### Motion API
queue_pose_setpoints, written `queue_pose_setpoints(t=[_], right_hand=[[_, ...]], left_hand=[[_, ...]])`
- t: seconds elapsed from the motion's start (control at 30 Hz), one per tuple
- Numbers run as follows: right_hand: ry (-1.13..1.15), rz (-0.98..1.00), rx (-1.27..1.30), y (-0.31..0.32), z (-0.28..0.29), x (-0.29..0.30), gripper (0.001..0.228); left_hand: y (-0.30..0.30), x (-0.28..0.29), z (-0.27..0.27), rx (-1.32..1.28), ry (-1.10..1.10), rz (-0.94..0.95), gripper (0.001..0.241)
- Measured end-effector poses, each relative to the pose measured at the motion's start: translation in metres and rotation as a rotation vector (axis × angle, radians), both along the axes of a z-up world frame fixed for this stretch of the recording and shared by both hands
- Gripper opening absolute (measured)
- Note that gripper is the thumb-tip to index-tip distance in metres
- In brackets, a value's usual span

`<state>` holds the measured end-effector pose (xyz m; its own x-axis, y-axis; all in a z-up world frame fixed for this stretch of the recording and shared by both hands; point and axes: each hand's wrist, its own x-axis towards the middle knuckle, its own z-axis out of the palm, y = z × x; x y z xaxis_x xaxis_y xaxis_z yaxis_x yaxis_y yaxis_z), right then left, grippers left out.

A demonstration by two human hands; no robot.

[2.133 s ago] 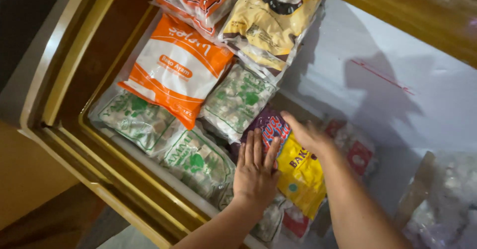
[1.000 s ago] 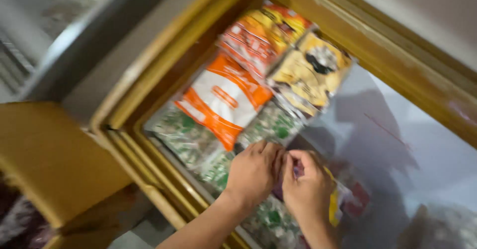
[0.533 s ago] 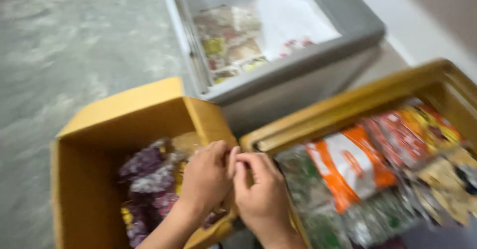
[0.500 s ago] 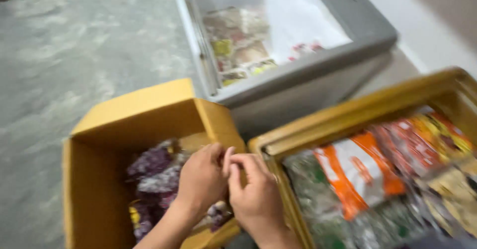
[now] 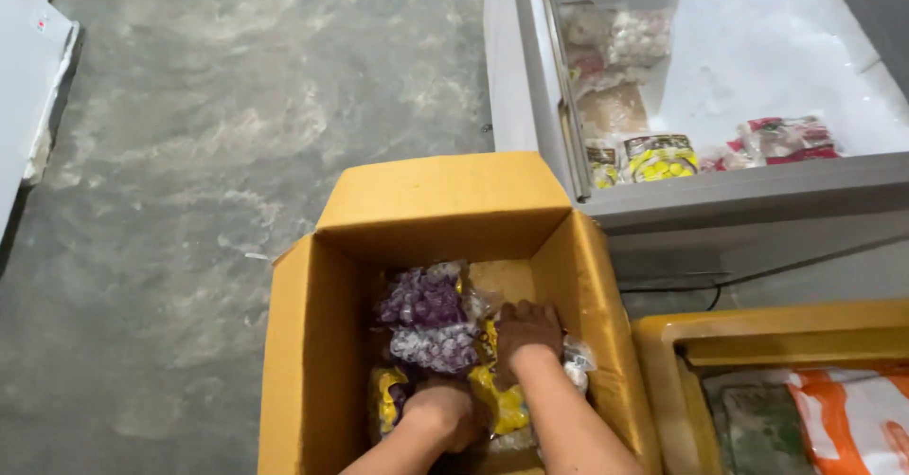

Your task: Transferring several bags of frozen meatballs and other frozen items from a cardboard box into a chest freezer.

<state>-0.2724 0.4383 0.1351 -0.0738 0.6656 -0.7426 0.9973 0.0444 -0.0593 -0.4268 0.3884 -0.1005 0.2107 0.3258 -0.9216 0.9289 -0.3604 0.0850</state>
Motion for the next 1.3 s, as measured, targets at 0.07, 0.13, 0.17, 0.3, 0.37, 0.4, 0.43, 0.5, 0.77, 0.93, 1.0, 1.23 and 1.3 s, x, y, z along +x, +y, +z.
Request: queue_pose_setpoints(t=[0.07, 0.13, 0.17, 0.3, 0.37, 0.4, 0.43, 0.5, 0.77, 0.93, 1.0, 1.23, 1.3], right_hand=[[-0.008, -0.058, -0.021, 0.006, 0.008, -0.001, 0.095], [0.009, -0.079, 0.046, 0.006, -0.005, 0.000, 0.094], [0.024, -0.124, 0.134, 0.011, -0.009, 0.003, 0.093], [0.047, -0.102, -0.024, 0.019, -0.017, 0.009, 0.104], [0.051, -0.062, -0.074, 0.022, -0.013, 0.012, 0.084], [0.049, -0.065, -0.076, 0.021, -0.018, 0.013, 0.084], [0.041, -0.045, -0.071, 0.021, -0.023, 0.013, 0.066], [0.035, -0.029, -0.062, 0.021, -0.028, 0.014, 0.052], [0.062, -0.105, -0.186, 0.032, 0.027, 0.010, 0.061], [0.089, -0.132, -0.098, 0.024, 0.050, 0.009, 0.060], [0.095, -0.135, -0.073, 0.018, 0.057, 0.012, 0.054], [0.457, -0.194, 0.512, 0.006, 0.095, 0.023, 0.045], [0.520, -0.222, 0.594, 0.004, 0.111, 0.032, 0.050]], left_hand=[[0.016, -0.002, -0.052, -0.115, 0.050, 0.027, 0.025], [0.010, -0.014, -0.022, -0.239, 0.102, 0.061, 0.023], [0.007, -0.012, -0.007, -0.287, 0.126, 0.062, 0.022], [0.013, -0.001, 0.166, 0.085, -0.133, 0.153, 0.032], [0.019, 0.008, 0.197, 0.377, -0.393, 0.148, 0.045], [0.022, 0.012, 0.200, 0.373, -0.394, 0.146, 0.045], [0.026, 0.015, 0.204, 0.272, -0.320, 0.050, 0.046], [0.030, 0.017, 0.196, 0.174, -0.244, -0.050, 0.047], [0.068, 0.023, 0.296, 0.345, -0.375, 0.504, 0.039], [0.079, 0.005, 0.295, 0.439, -0.732, 0.489, 0.039], [0.078, 0.005, 0.291, 0.371, -0.842, 0.379, 0.047], [0.081, 0.002, 0.321, 0.266, -0.516, 0.444, 0.049], [0.091, -0.005, 0.333, 0.384, -0.605, 0.393, 0.054]])
